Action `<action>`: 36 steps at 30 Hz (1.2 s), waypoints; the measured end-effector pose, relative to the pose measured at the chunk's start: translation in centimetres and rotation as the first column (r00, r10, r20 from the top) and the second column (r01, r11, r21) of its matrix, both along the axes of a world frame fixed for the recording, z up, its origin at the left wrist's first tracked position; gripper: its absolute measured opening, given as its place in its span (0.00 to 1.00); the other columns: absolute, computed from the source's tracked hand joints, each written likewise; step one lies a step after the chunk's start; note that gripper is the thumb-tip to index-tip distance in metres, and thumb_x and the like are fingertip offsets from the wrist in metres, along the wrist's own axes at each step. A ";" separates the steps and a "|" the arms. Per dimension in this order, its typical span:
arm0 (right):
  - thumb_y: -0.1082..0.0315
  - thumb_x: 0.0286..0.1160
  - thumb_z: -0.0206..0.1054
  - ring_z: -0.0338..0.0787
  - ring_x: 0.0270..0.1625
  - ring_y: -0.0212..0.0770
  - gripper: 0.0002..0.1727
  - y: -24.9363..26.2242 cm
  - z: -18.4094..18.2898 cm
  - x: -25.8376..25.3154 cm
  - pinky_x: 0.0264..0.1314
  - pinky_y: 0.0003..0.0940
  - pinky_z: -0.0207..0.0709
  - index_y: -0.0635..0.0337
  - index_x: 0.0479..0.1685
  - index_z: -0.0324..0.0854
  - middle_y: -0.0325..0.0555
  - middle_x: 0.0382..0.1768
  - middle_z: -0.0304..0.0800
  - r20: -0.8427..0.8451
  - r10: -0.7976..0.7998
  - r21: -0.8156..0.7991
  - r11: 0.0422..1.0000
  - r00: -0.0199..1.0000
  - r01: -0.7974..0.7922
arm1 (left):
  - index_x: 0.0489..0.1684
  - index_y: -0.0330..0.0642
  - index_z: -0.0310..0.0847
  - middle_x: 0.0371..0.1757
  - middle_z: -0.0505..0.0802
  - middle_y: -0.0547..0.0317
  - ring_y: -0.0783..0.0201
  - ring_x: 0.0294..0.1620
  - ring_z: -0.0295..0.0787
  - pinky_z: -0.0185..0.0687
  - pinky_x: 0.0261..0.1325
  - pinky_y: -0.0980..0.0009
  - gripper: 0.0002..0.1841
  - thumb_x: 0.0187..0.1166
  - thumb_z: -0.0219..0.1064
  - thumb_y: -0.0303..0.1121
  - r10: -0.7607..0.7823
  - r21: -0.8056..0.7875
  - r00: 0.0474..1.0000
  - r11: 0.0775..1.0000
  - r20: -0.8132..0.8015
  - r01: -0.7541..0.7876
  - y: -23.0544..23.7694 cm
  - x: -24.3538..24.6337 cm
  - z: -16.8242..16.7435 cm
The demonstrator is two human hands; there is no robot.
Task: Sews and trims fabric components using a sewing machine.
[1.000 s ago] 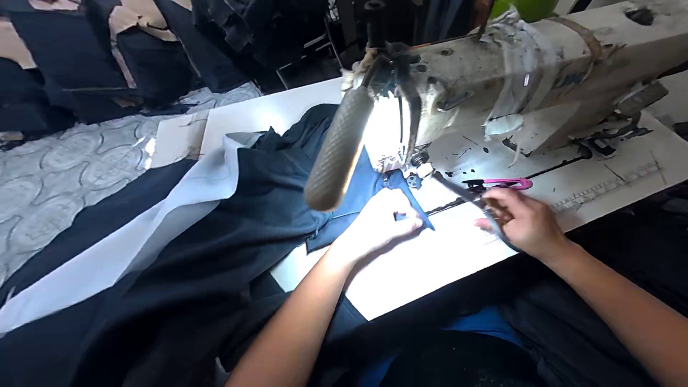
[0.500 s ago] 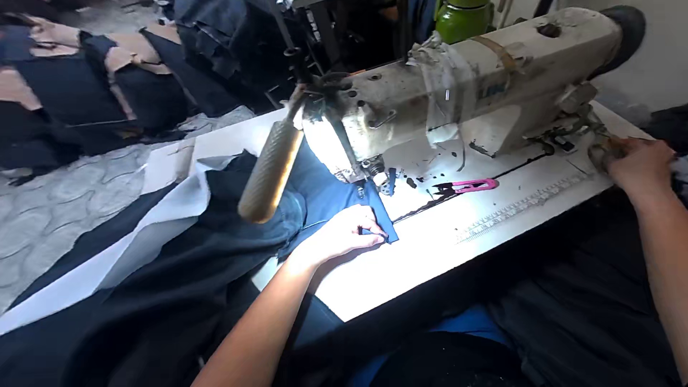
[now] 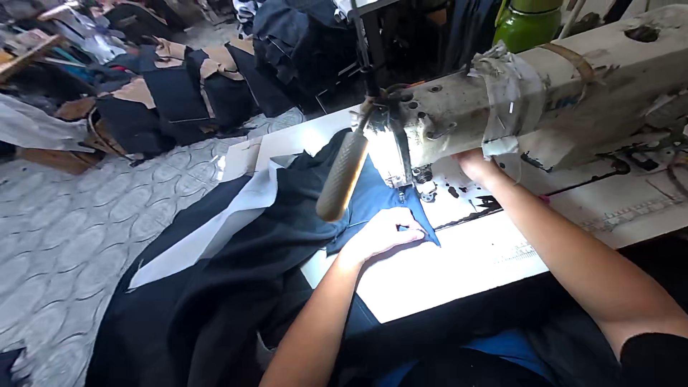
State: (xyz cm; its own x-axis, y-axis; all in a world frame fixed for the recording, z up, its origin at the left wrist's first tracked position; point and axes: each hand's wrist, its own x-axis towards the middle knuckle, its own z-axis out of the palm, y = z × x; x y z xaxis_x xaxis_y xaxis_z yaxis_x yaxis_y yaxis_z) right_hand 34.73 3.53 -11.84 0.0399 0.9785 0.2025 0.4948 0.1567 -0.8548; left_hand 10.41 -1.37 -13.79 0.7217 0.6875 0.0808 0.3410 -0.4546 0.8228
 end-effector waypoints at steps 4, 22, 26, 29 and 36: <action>0.62 0.68 0.78 0.86 0.66 0.49 0.25 -5.5 0.3 -1.7 0.74 0.50 0.73 0.67 0.63 0.86 0.56 0.61 0.90 0.208 0.529 -0.141 0.849 0.823 -0.509 | 0.39 0.30 0.91 0.39 0.93 0.55 0.81 0.42 0.83 0.75 0.51 0.85 0.11 0.80 0.67 0.31 0.216 0.031 0.974 0.975 0.072 -0.219 -0.5 0.5 0.6; 0.70 0.58 0.73 0.90 0.46 0.39 0.04 -7.2 -2.5 -2.9 0.68 0.48 0.69 0.62 0.28 0.89 0.46 0.34 0.93 0.159 0.241 0.328 0.902 0.957 -0.282 | 0.37 0.37 0.91 0.33 0.92 0.56 0.71 0.34 0.87 0.81 0.40 0.78 0.07 0.74 0.72 0.32 0.264 0.333 0.956 0.896 0.130 -0.292 -1.6 0.9 0.1; 0.71 0.57 0.73 0.90 0.45 0.37 0.04 -7.3 -2.4 -3.0 0.70 0.46 0.69 0.62 0.28 0.89 0.45 0.33 0.93 0.146 0.264 0.340 0.891 0.953 -0.299 | 0.32 0.37 0.91 0.29 0.88 0.57 0.71 0.32 0.84 0.77 0.37 0.79 0.07 0.73 0.68 0.30 0.248 0.392 0.954 0.871 0.171 -0.297 -1.6 1.0 0.0; 0.69 0.59 0.72 0.90 0.41 0.36 0.04 -7.2 -2.9 -3.1 0.69 0.44 0.68 0.59 0.27 0.90 0.44 0.30 0.93 0.228 0.236 0.459 0.830 0.945 -0.318 | 0.31 0.38 0.91 0.27 0.87 0.59 0.72 0.31 0.83 0.76 0.36 0.79 0.05 0.71 0.70 0.29 0.303 0.368 0.942 0.867 0.142 -0.335 -1.7 1.1 0.2; 0.68 0.72 0.67 0.88 0.40 0.43 0.10 -7.1 -3.4 -2.4 0.72 0.49 0.62 0.55 0.26 0.91 0.44 0.27 0.91 0.557 0.002 0.702 0.532 0.830 -0.473 | 0.35 0.37 0.91 0.35 0.91 0.63 0.82 0.38 0.84 0.77 0.44 0.87 0.05 0.74 0.70 0.28 0.274 0.151 0.945 0.941 0.178 -0.302 -1.5 0.7 0.3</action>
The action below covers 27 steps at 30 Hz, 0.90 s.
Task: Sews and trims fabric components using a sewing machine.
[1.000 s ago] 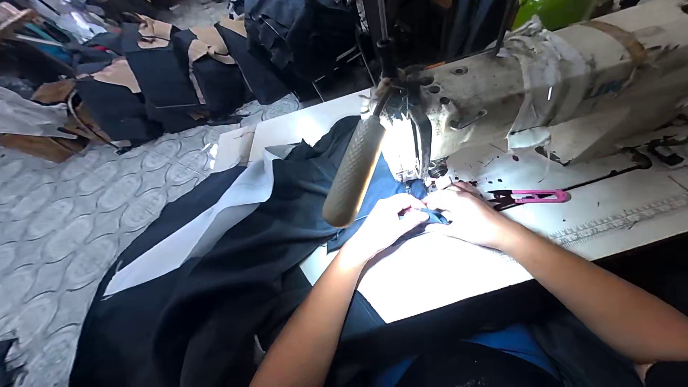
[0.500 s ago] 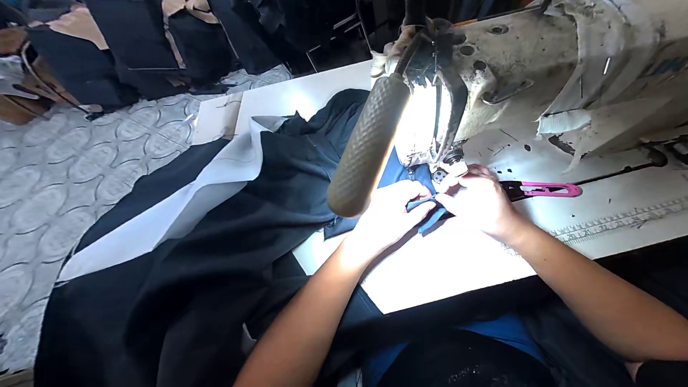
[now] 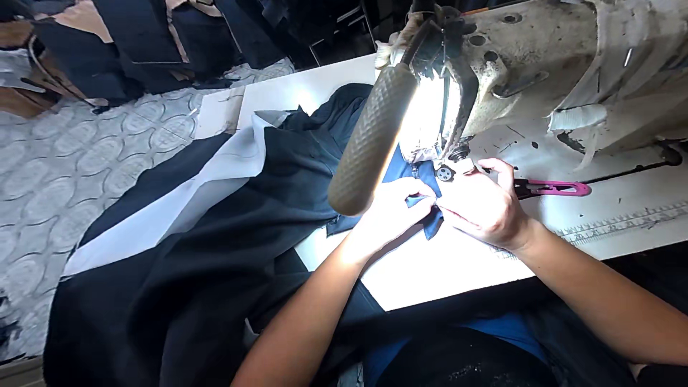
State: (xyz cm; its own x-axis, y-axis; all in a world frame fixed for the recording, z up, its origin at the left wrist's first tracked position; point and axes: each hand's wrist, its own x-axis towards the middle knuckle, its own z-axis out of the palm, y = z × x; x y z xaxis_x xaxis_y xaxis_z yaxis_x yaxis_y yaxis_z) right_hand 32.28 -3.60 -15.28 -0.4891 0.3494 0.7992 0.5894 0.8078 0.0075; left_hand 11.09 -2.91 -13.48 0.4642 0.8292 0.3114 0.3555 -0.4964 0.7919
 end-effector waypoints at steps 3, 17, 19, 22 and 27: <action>0.68 0.74 0.66 0.87 0.40 0.43 0.10 -0.1 0.0 0.1 0.71 0.49 0.60 0.53 0.28 0.91 0.43 0.26 0.90 0.043 0.015 0.027 1.000 0.999 -0.016 | 0.34 0.38 0.91 0.34 0.91 0.65 0.85 0.37 0.84 0.78 0.44 0.88 0.04 0.74 0.70 0.27 -0.030 -0.056 0.999 0.998 0.039 0.032 0.1 -0.2 0.1; 0.67 0.59 0.69 0.87 0.38 0.37 0.05 -0.1 1.0 0.2 0.65 0.49 0.66 0.59 0.26 0.85 0.43 0.27 0.88 -0.164 0.048 -0.652 0.745 0.985 -0.145 | 0.31 0.43 0.95 0.29 0.93 0.60 0.66 0.34 0.84 0.74 0.39 0.73 0.07 0.70 0.70 0.33 0.004 0.355 0.992 0.934 -0.124 0.041 -0.3 0.1 0.2; 0.67 0.59 0.68 0.85 0.34 0.38 0.05 -0.3 1.0 -0.1 0.66 0.49 0.63 0.58 0.23 0.84 0.44 0.24 0.86 -0.121 0.031 -0.571 0.815 0.992 -0.095 | 0.34 0.44 0.95 0.31 0.93 0.59 0.64 0.35 0.86 0.76 0.40 0.70 0.08 0.71 0.72 0.37 -0.003 0.302 0.981 0.951 -0.194 0.063 -0.5 -0.2 0.7; 0.68 0.60 0.65 0.85 0.34 0.42 0.07 -0.3 0.7 -0.5 0.66 0.49 0.62 0.57 0.19 0.84 0.45 0.22 0.85 -0.094 0.041 -0.384 0.920 0.995 -0.074 | 0.35 0.44 0.95 0.30 0.93 0.58 0.61 0.34 0.87 0.78 0.38 0.68 0.09 0.75 0.70 0.37 0.017 0.371 0.972 0.926 -0.235 0.074 -0.6 -0.2 0.7; 0.64 0.60 0.67 0.87 0.38 0.39 0.06 -0.3 1.0 -0.2 0.66 0.49 0.64 0.55 0.25 0.86 0.42 0.27 0.88 -0.112 0.076 -0.467 0.876 0.991 -0.120 | 0.33 0.43 0.95 0.29 0.93 0.57 0.59 0.33 0.88 0.79 0.35 0.67 0.08 0.74 0.69 0.34 0.033 0.500 0.971 0.861 -0.236 0.092 -0.4 -0.3 0.5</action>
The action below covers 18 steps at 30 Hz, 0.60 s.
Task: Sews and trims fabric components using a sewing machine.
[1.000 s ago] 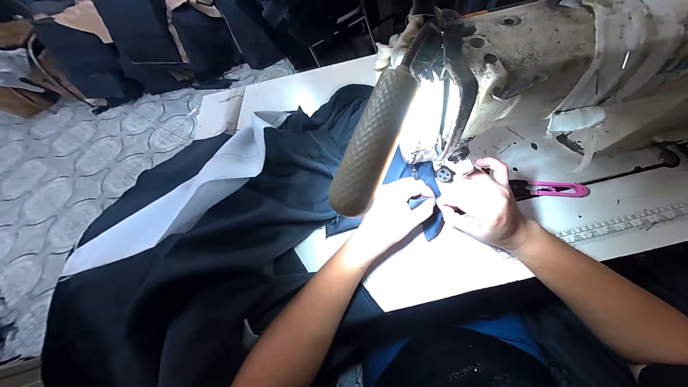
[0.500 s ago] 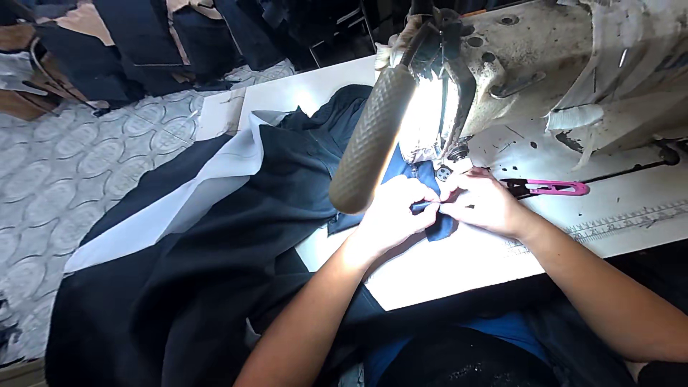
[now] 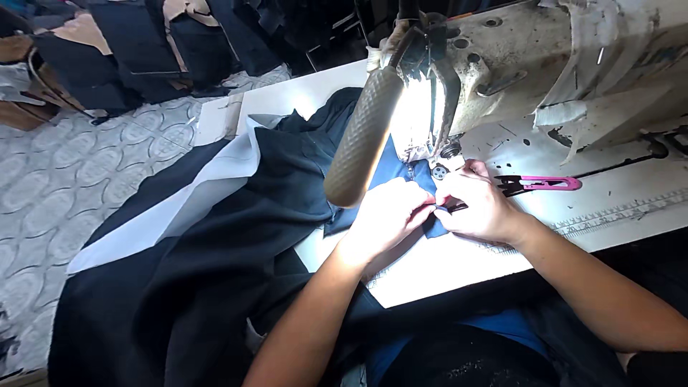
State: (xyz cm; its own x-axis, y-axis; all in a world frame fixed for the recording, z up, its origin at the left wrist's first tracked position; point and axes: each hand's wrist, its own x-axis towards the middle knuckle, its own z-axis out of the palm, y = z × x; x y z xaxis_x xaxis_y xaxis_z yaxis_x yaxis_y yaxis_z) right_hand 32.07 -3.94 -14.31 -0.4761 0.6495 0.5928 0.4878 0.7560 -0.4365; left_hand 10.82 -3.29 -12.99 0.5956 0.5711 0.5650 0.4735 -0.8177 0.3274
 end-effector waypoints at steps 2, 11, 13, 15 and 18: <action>0.65 0.59 0.68 0.87 0.39 0.37 0.05 0.1 0.0 0.1 0.66 0.48 0.64 0.55 0.27 0.86 0.42 0.29 0.89 -0.023 0.016 -0.061 0.998 1.000 -0.018 | 0.33 0.43 0.95 0.30 0.94 0.56 0.59 0.33 0.89 0.80 0.36 0.67 0.08 0.75 0.69 0.33 -0.007 0.007 1.000 1.000 0.004 0.007 0.1 0.0 0.0; 0.71 0.60 0.64 0.82 0.32 0.40 0.06 0.1 -0.8 -0.6 0.63 0.43 0.64 0.58 0.19 0.81 0.45 0.20 0.82 -0.023 -0.007 0.112 0.994 1.000 0.010 | 0.33 0.43 0.94 0.30 0.93 0.56 0.57 0.34 0.89 0.80 0.35 0.66 0.06 0.72 0.70 0.32 -0.013 0.008 0.999 1.000 -0.051 0.013 0.1 0.0 0.0; 0.71 0.59 0.64 0.80 0.30 0.38 0.06 0.2 -0.9 -0.6 0.59 0.39 0.66 0.58 0.19 0.81 0.44 0.19 0.80 -0.037 0.006 0.089 0.996 0.999 -0.003 | 0.32 0.43 0.94 0.30 0.93 0.56 0.57 0.33 0.88 0.79 0.34 0.65 0.06 0.72 0.70 0.31 -0.012 0.027 0.999 1.000 -0.042 0.013 0.2 0.0 0.0; 0.69 0.65 0.64 0.83 0.33 0.38 0.07 0.5 -1.0 0.1 0.61 0.39 0.68 0.59 0.23 0.83 0.44 0.22 0.83 -0.035 0.029 0.105 0.994 0.999 -0.025 | 0.33 0.43 0.95 0.29 0.93 0.56 0.57 0.33 0.88 0.79 0.35 0.66 0.06 0.72 0.71 0.30 -0.007 0.068 1.000 0.998 -0.003 0.007 0.4 0.1 0.0; 0.65 0.78 0.62 0.89 0.43 0.45 0.12 1.2 -0.1 2.5 0.63 0.44 0.72 0.56 0.35 0.91 0.47 0.33 0.92 0.135 -0.003 0.379 0.924 0.991 -0.049 | 0.36 0.42 0.96 0.32 0.94 0.55 0.58 0.36 0.88 0.78 0.42 0.67 0.07 0.73 0.69 0.29 0.017 0.086 0.998 0.996 0.060 -0.022 0.7 0.0 0.3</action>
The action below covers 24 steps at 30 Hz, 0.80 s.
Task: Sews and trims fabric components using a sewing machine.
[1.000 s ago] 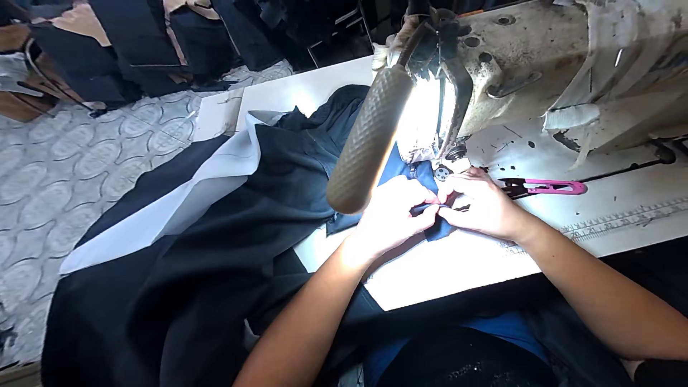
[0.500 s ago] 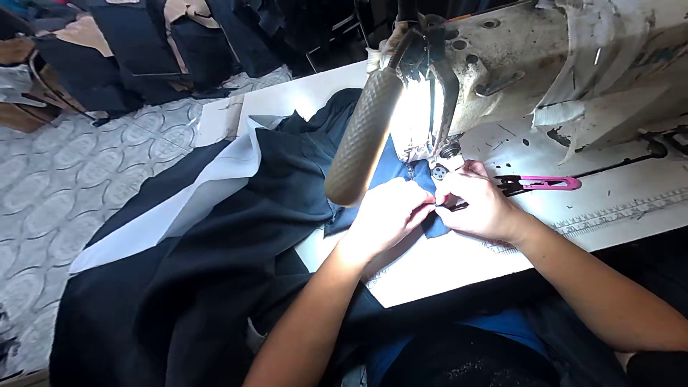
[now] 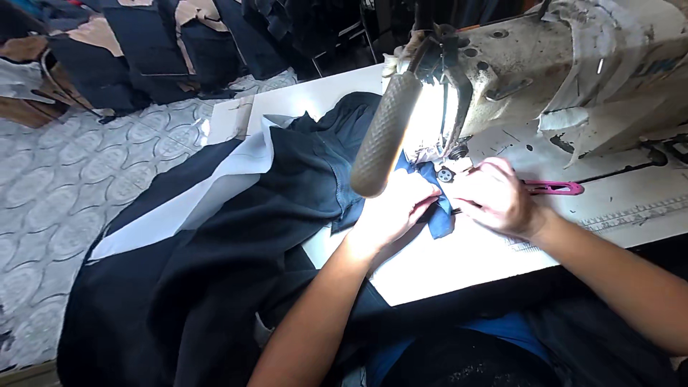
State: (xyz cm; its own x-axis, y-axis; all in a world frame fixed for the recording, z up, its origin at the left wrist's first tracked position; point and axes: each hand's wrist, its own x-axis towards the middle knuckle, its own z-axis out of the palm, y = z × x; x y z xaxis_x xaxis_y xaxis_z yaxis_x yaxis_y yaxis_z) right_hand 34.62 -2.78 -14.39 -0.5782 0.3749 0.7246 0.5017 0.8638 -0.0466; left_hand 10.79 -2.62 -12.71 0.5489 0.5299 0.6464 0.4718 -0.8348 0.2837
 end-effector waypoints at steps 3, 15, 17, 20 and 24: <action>0.66 0.86 0.59 0.86 0.55 0.44 0.12 0.1 0.8 2.4 0.70 0.39 0.67 0.48 0.53 0.89 0.44 0.45 0.92 0.205 0.020 0.253 0.965 0.979 -0.073 | 0.37 0.43 0.97 0.34 0.95 0.55 0.60 0.38 0.89 0.79 0.45 0.70 0.08 0.74 0.69 0.28 0.007 0.011 0.999 1.000 0.053 -0.008 0.1 -0.2 0.0; 0.69 0.89 0.54 0.84 0.66 0.37 0.18 2.3 -1.6 -0.1 0.70 0.33 0.64 0.51 0.65 0.88 0.34 0.64 0.93 0.306 0.214 0.334 0.888 0.928 -0.316 | 0.39 0.44 0.97 0.37 0.96 0.55 0.59 0.40 0.90 0.80 0.46 0.67 0.08 0.75 0.69 0.29 0.037 0.054 0.991 0.998 0.130 -0.044 0.9 0.3 -1.1; 0.68 0.90 0.54 0.85 0.66 0.38 0.16 2.4 -1.3 -0.2 0.70 0.32 0.66 0.53 0.66 0.86 0.38 0.62 0.93 0.274 0.260 0.293 0.894 0.926 -0.338 | 0.39 0.43 0.97 0.38 0.97 0.54 0.59 0.41 0.91 0.80 0.47 0.67 0.08 0.75 0.70 0.28 0.037 0.057 0.989 0.997 0.145 -0.045 1.0 0.3 -1.2; 0.68 0.91 0.55 0.85 0.63 0.37 0.15 2.5 -0.8 0.8 0.71 0.30 0.67 0.54 0.65 0.84 0.40 0.58 0.93 0.247 0.239 0.284 0.909 0.939 -0.306 | 0.40 0.44 0.97 0.39 0.97 0.55 0.59 0.42 0.92 0.81 0.48 0.66 0.08 0.75 0.70 0.29 0.043 0.036 0.987 0.998 0.153 -0.049 1.0 0.1 -1.3; 0.69 0.91 0.53 0.80 0.72 0.36 0.18 2.7 -1.3 2.9 0.83 0.36 0.53 0.51 0.67 0.86 0.38 0.65 0.90 0.303 0.140 0.339 0.909 0.943 -0.244 | 0.40 0.45 0.97 0.38 0.97 0.55 0.59 0.42 0.92 0.82 0.47 0.66 0.08 0.76 0.69 0.30 0.035 0.033 0.988 0.999 0.152 -0.041 0.9 0.2 -1.3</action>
State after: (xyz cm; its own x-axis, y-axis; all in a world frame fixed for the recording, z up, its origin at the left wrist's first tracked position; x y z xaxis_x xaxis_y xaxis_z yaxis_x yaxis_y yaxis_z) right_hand 37.55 -0.10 -15.72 -0.8015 -0.0251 0.5975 0.2731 0.8735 0.4030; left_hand 10.96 -1.72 -13.96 0.4236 0.5236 0.7392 0.4572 -0.8280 0.3245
